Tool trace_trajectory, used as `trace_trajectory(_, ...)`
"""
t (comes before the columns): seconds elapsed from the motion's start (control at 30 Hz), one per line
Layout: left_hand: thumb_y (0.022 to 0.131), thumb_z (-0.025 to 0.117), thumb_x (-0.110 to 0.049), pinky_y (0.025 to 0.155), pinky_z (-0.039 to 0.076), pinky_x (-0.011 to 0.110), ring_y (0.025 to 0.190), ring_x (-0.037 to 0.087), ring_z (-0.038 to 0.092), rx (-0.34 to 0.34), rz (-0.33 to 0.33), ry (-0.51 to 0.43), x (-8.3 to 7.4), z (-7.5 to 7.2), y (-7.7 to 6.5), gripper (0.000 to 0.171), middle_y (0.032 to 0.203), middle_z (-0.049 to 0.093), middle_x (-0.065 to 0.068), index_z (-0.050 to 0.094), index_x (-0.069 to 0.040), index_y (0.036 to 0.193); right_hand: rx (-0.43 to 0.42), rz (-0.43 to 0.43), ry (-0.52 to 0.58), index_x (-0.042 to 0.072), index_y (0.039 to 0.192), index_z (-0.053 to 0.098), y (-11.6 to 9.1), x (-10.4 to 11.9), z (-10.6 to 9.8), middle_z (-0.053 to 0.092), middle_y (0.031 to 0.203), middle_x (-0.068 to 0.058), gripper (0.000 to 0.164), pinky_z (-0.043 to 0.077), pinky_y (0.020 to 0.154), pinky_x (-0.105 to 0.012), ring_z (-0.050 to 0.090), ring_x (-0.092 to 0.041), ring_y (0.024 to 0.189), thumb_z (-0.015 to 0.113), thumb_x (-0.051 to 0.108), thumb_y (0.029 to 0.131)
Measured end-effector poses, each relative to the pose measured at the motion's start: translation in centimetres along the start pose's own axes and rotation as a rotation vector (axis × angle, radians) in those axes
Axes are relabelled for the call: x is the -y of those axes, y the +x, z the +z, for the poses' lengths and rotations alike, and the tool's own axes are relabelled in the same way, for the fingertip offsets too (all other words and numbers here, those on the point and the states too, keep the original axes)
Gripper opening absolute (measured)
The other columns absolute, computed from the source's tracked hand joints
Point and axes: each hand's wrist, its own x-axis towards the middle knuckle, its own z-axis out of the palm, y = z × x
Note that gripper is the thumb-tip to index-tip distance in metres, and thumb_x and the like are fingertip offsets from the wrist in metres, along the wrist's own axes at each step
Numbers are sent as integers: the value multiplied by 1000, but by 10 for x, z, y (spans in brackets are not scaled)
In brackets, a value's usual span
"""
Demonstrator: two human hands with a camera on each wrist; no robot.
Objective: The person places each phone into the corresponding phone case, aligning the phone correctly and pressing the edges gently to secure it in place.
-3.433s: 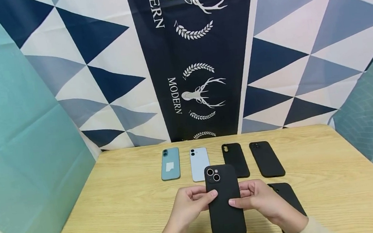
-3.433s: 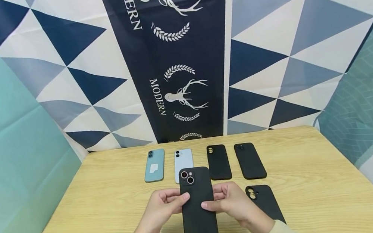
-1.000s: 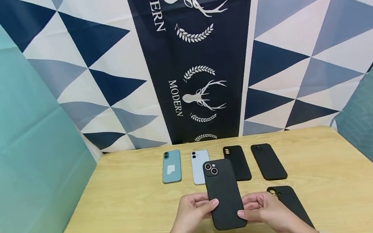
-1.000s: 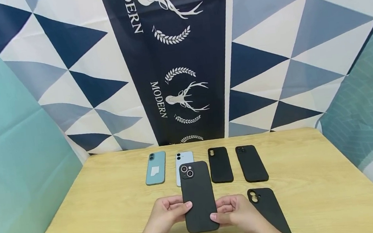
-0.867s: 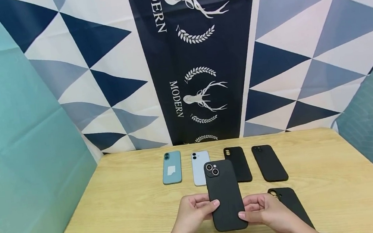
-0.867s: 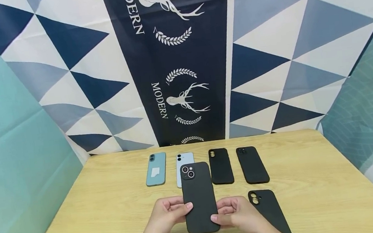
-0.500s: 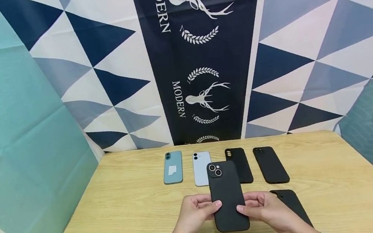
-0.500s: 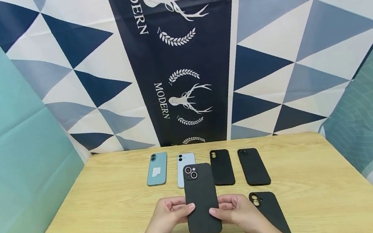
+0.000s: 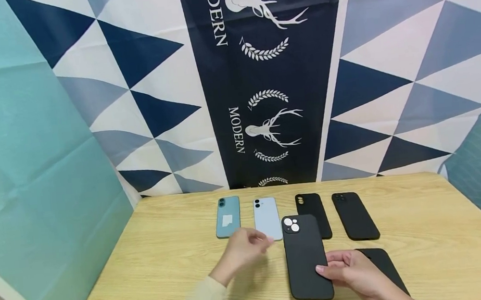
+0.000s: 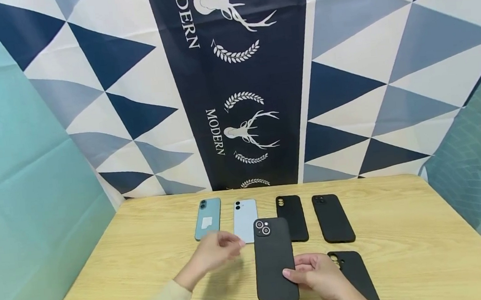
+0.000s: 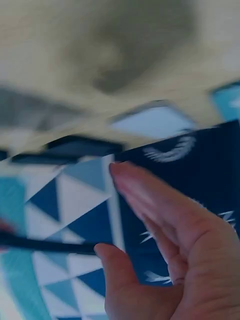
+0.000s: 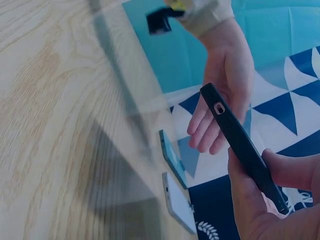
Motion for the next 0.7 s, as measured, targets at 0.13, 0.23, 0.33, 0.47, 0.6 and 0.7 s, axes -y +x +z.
trace_trajectory(0.13, 89, 68, -28, 80, 57, 40, 98, 29, 65, -106, -8, 224, 9, -20, 25, 43, 107, 68, 18, 64, 5, 116, -3, -6, -16, -25, 132, 32, 1, -4, -5, 73, 106, -5, 72, 58, 84, -32, 64, -2, 91, 68, 21, 89)
trace_trajectory(0.23, 90, 67, -27, 94, 53, 49, 118, 38, 58, -130, -32, 260, 15, -29, 37, 50, 125, 61, 25, 58, 9, 124, -4, -20, -37, -27, 130, 32, 1, -8, -8, 72, 108, -8, 72, 58, 83, -30, 63, -1, 91, 68, 20, 89)
trace_trajectory(0.33, 91, 67, -26, 101, 49, 52, 128, 41, 50, -144, -55, 272, 19, -31, 45, 54, 136, 54, 26, 53, 11, 128, -31, -12, -69, -27, 129, 34, 1, -11, -9, 71, 111, -15, 72, 59, 82, -30, 64, -3, 93, 69, 22, 88)
trace_trajectory(0.47, 88, 70, -27, 100, 49, 51, 125, 40, 53, -154, -58, 326, 20, -25, 57, 60, 135, 54, 27, 52, 11, 129, -10, -8, -60, -26, 128, 36, 4, -17, -13, 72, 108, -14, 72, 59, 81, -30, 65, -4, 92, 71, 22, 87)
trace_trajectory(0.6, 81, 76, -32, 85, 55, 42, 99, 33, 62, -127, -48, 391, 19, -13, 73, 56, 113, 64, 24, 58, 11, 113, 36, 12, -49, -24, 125, 41, 10, -26, -20, 73, 101, -2, 67, 59, 79, -29, 66, -3, 90, 71, 22, 87)
trace_trajectory(0.7, 79, 78, -35, 69, 52, 34, 75, 21, 54, -111, -45, 438, 16, -3, 83, 47, 90, 62, 16, 60, 5, 94, 12, 47, -83, -22, 122, 45, 11, -29, -20, 72, 100, -2, 62, 60, 78, -30, 67, -6, 90, 72, 21, 86)
